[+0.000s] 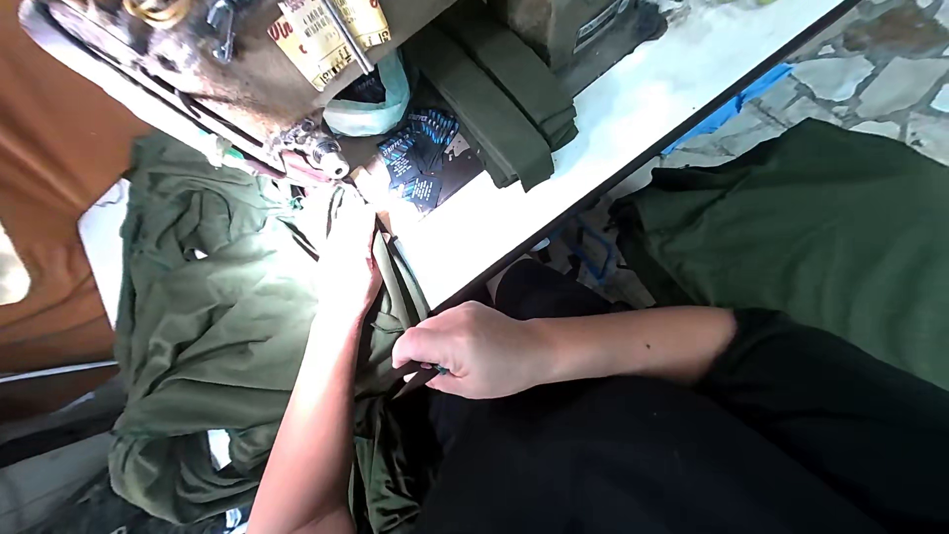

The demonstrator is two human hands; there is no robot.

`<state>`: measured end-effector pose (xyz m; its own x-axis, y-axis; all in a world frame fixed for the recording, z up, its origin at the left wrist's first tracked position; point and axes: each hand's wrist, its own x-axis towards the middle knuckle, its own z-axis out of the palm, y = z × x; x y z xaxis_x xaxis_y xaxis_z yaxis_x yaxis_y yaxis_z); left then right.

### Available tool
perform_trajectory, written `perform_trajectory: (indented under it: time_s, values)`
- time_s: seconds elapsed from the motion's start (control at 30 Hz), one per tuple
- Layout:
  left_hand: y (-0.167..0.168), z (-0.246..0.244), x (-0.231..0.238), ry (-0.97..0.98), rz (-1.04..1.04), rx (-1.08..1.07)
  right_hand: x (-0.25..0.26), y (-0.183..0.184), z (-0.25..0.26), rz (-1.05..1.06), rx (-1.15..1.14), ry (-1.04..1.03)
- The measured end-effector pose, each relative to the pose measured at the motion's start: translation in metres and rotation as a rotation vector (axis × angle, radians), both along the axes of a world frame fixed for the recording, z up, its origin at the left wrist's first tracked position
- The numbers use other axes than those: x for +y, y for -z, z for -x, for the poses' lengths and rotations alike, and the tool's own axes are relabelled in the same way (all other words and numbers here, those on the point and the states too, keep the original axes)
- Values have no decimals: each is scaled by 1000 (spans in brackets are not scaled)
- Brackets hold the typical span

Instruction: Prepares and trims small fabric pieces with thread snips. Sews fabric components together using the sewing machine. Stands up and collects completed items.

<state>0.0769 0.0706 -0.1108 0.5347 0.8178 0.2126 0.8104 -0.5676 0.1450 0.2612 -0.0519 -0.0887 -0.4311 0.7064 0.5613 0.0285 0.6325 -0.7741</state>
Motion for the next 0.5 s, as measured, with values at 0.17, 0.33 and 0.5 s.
perform_trajectory:
  time_s: [0.17,0.33,0.5]
  values:
    - [-16,-5,-22,-66,50,68,0,-1,1,20,11,-13]
    - [-2,-2,-2,-37,7,91,2,-2,1,-16,12,-5]
    - [-5,-1,-6,-31,3,96,5,-2,-1,-42,18,-50]
